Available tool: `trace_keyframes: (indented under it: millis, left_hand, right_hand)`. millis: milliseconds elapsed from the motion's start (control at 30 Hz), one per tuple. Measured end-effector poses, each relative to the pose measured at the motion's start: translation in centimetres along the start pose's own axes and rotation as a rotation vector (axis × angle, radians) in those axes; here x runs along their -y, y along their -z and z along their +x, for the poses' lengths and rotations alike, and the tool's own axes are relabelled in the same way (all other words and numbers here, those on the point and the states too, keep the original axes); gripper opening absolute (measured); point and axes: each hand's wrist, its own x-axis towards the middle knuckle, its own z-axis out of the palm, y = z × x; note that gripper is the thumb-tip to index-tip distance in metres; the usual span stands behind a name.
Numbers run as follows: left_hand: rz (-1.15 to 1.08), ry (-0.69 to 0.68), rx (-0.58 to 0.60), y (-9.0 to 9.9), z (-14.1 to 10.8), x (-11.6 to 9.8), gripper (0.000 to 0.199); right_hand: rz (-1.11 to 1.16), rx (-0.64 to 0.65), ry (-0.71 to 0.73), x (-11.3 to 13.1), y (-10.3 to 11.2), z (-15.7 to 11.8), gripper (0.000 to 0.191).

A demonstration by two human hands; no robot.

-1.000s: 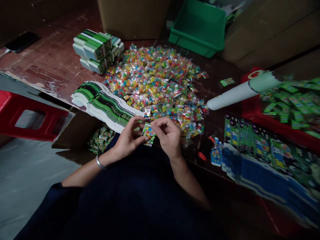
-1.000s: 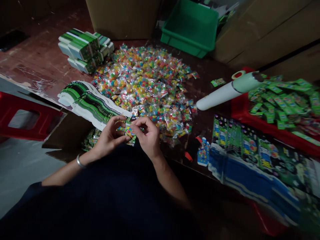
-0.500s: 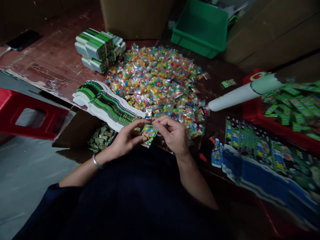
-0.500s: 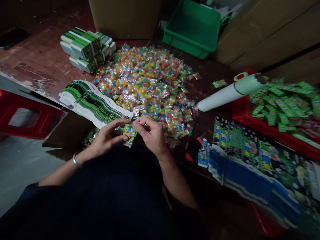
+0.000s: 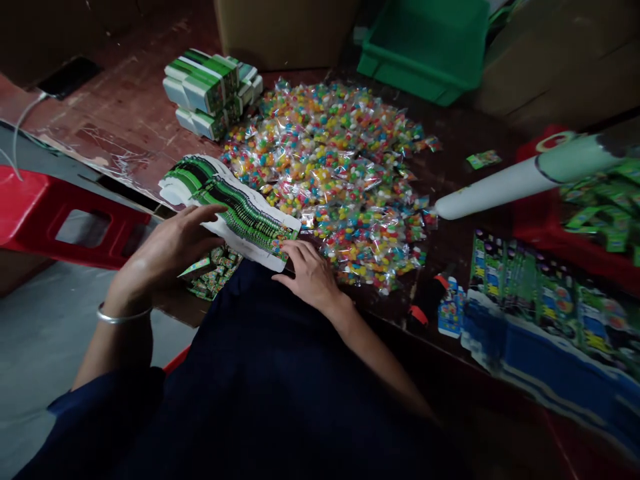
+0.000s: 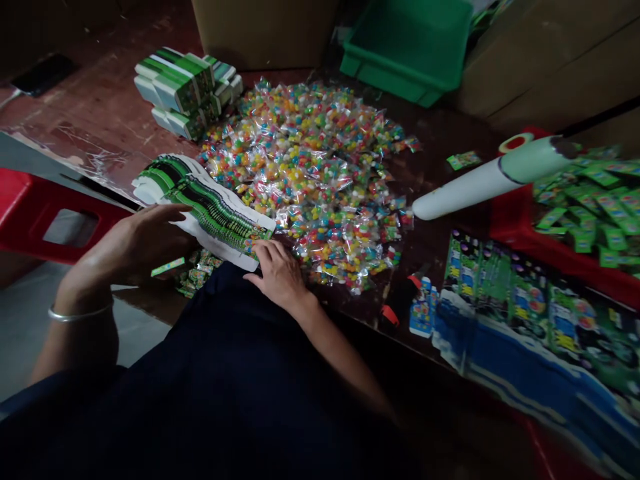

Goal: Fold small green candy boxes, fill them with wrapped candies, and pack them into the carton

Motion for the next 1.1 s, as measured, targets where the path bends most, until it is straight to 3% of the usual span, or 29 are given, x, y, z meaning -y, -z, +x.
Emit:
trace_keyframes:
  millis: [100, 233, 367, 500, 633, 733, 800, 1000, 1100]
  left_hand:
    - [0.024, 0.0, 0.129, -1.6, 0.2, -0.1, 0.042]
    - [-0.179, 0.055, 0.228, -4.7, 0.8, 0.6, 0.036]
    - [-0.584, 0.258, 0.32, -8.8, 1.2, 1.8, 0.048]
    - [-0.958, 0.35, 0.357, -12.0, 1.5, 1.6, 0.056]
    - [-1.053, 0.312, 0.407, -12.4, 1.7, 0.9, 0.054]
    - [-1.0, 0.228, 0.483, -11.9, 1.7, 0.8, 0.062]
    - [-0.931, 0.206, 0.542, -11.7, 1.6, 0.7, 0.062]
    - [-0.756, 0.177, 0.656, -11.7, 1.1, -0.1, 0.053]
    - [-0.69, 0.166, 0.678, -12.0, 0.8, -0.5, 0.046]
  right_hand:
    - [-0.034, 0.012, -0.004, -0.4, -0.4, -0.1, 0.042]
    - [0.073, -0.076, 0.078, -0.9, 0.9, -0.7, 0.014]
    - [0.073, -0.354, 0.095, 0.0, 2.2, -1.8, 0.018]
    - [0.069, -0.342, 0.165, 1.6, 2.7, -2.9, 0.02]
    - [0.137, -0.262, 0.182, 2.5, 3.3, -3.0, 0.023]
    - [0.228, -0.206, 0.034, 2.5, 4.1, -2.6, 0.062]
    - [0.255, -0.146, -0.036, 2.4, 4.7, -2.3, 0.071]
    - [0.434, -0.042, -0.128, 2.0, 6.5, -1.5, 0.029]
    - [0.531, -0.024, -0.18, 1.7, 6.8, -1.6, 0.029]
